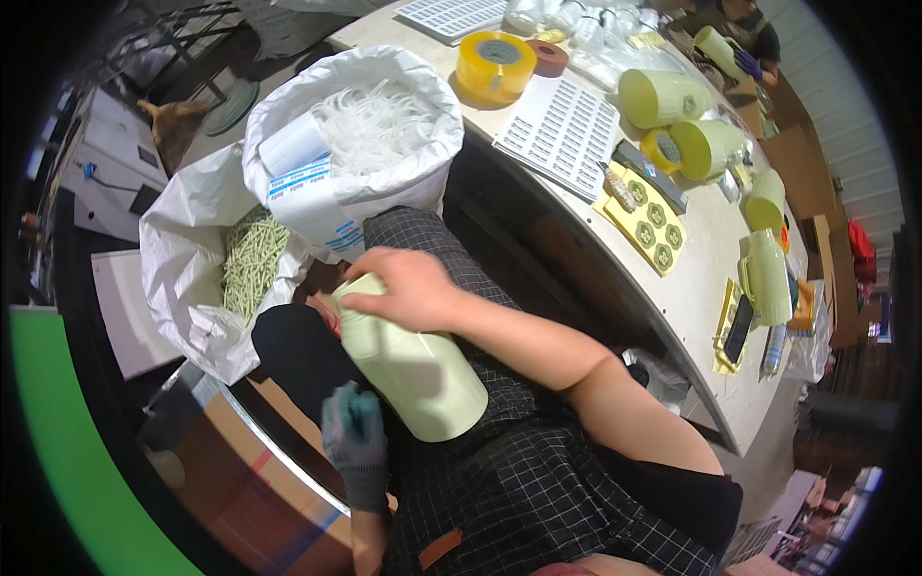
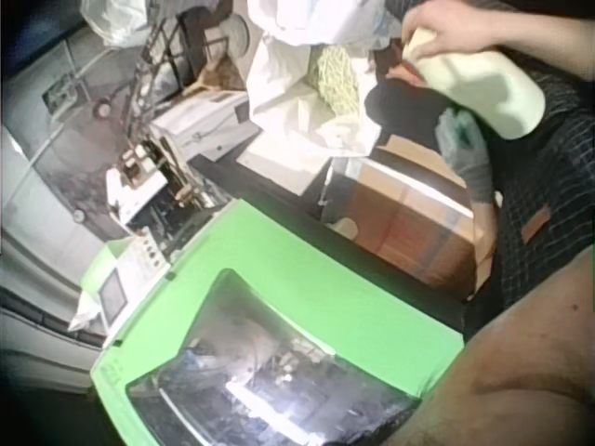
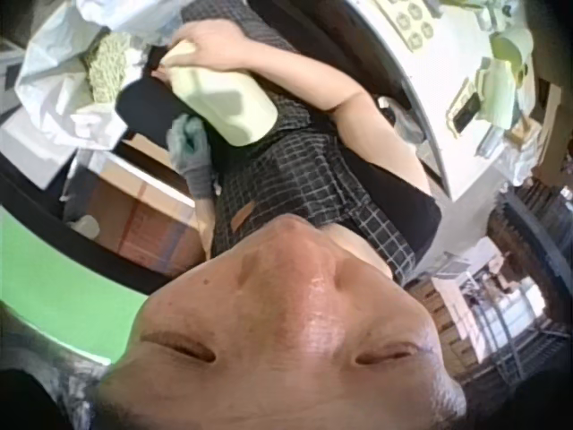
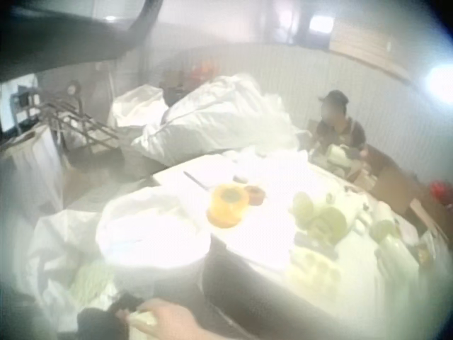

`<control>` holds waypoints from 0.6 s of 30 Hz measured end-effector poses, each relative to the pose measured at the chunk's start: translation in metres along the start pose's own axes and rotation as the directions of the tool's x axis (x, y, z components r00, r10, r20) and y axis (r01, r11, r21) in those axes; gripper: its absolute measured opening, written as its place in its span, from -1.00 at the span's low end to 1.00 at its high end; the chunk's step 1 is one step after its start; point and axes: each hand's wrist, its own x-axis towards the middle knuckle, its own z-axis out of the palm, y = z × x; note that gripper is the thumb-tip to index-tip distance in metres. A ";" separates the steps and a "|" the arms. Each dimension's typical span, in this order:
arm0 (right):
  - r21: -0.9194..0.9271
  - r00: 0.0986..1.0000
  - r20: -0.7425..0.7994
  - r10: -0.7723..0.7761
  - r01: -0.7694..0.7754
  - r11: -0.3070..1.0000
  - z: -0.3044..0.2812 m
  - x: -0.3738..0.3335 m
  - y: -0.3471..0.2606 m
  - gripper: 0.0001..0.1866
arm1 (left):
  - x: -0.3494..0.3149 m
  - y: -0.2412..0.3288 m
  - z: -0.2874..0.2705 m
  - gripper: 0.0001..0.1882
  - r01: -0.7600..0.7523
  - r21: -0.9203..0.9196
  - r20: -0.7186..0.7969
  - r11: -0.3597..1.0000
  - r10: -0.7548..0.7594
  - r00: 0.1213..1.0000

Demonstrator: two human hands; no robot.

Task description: The person applies decorative and informational stickers onto a light green plastic jug, pressing them down by hand and using a cloth to ensure they are smooth.

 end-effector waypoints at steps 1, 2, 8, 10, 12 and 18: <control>0.009 1.000 0.017 0.017 -0.017 1.000 0.018 0.012 0.001 -0.49 | 0.008 0.016 -0.003 -0.57 -0.087 -0.041 -0.081 0.995 0.084 0.993; 0.015 0.999 0.042 0.029 -0.030 0.999 0.032 0.021 0.004 -0.47 | 0.017 0.033 0.002 -0.49 -0.297 0.098 -0.182 0.950 0.310 0.933; -0.078 0.875 -0.485 0.006 -0.050 0.996 -0.055 -0.023 0.081 -0.57 | 0.046 0.029 0.037 -0.47 -0.485 0.275 0.026 0.830 0.498 0.867; -0.016 0.527 -0.835 0.156 -0.307 0.952 -0.119 -0.065 0.156 -0.70 | 0.052 0.044 0.030 -0.51 -0.506 0.302 0.075 0.808 0.509 0.857; -0.423 0.465 -0.873 -0.145 -0.576 0.700 -0.184 -0.108 0.217 -0.67 | 0.071 0.049 0.037 -0.50 -0.588 0.247 0.098 0.770 0.584 0.806; -0.396 0.624 -0.763 0.167 -0.657 0.642 -0.218 -0.103 0.229 -0.77 | 0.164 0.157 0.080 -0.31 -0.807 -0.120 0.306 0.578 0.795 0.523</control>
